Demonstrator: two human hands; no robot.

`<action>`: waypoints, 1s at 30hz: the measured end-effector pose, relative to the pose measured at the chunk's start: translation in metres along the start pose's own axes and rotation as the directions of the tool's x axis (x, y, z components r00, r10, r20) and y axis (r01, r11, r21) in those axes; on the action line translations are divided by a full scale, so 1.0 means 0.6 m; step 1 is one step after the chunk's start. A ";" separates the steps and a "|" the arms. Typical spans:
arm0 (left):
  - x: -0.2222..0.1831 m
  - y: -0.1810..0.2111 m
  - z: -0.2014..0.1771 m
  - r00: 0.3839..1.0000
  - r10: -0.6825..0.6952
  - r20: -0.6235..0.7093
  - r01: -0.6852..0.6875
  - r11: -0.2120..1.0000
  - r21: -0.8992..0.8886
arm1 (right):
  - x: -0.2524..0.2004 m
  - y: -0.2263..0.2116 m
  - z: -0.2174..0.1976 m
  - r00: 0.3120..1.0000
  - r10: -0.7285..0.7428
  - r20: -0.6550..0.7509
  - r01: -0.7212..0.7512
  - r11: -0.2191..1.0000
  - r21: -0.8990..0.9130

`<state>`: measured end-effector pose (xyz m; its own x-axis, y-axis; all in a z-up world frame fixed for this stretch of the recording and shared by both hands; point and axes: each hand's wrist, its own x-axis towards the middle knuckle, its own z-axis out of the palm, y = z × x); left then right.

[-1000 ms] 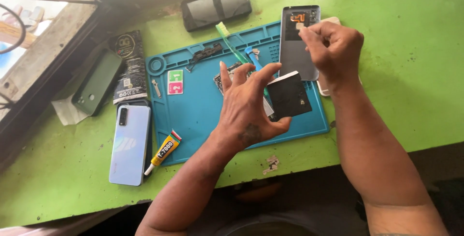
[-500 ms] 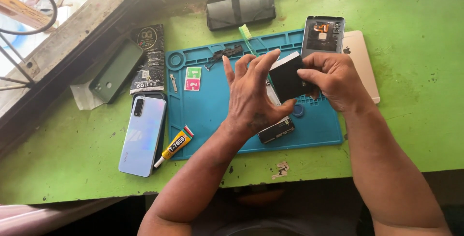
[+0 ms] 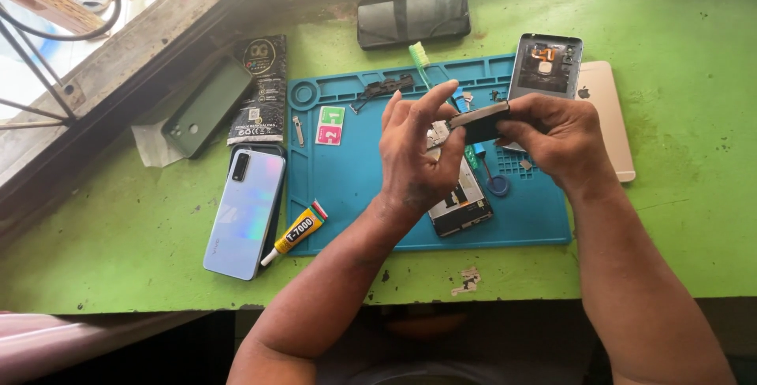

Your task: The person removes the back cover of a smartphone, then uses a screwdriver to unscrew and remove the battery and motherboard. The components are placed on a blue mat on the workbench.

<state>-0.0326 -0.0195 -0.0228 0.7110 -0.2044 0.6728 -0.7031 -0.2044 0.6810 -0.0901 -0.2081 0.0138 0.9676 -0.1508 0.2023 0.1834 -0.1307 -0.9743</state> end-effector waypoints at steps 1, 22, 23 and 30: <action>0.001 0.001 0.000 1.000 0.000 0.000 0.000 1.000 0.001 | 0.000 0.000 0.002 1.000 0.000 0.001 0.000 1.000 0.001; 0.009 0.033 0.001 0.914 -0.372 0.161 0.405 0.812 -0.420 | 0.009 0.005 0.079 0.768 -0.621 -0.158 0.483 0.723 -0.494; 0.008 0.032 0.003 0.908 -0.388 0.156 0.415 0.786 -0.458 | 0.010 0.003 0.085 0.747 -0.643 -0.168 0.497 0.708 -0.501; 0.006 0.015 0.016 0.863 -0.491 0.119 0.484 0.736 -0.474 | 0.015 -0.003 0.113 0.741 -0.662 -0.114 0.515 0.668 -0.538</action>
<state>-0.0362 -0.0313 -0.0168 0.9586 -0.1902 0.2120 -0.1726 0.2040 0.9636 -0.0698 -0.1429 0.0105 0.5754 -0.1369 0.8063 0.5271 -0.6918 -0.4936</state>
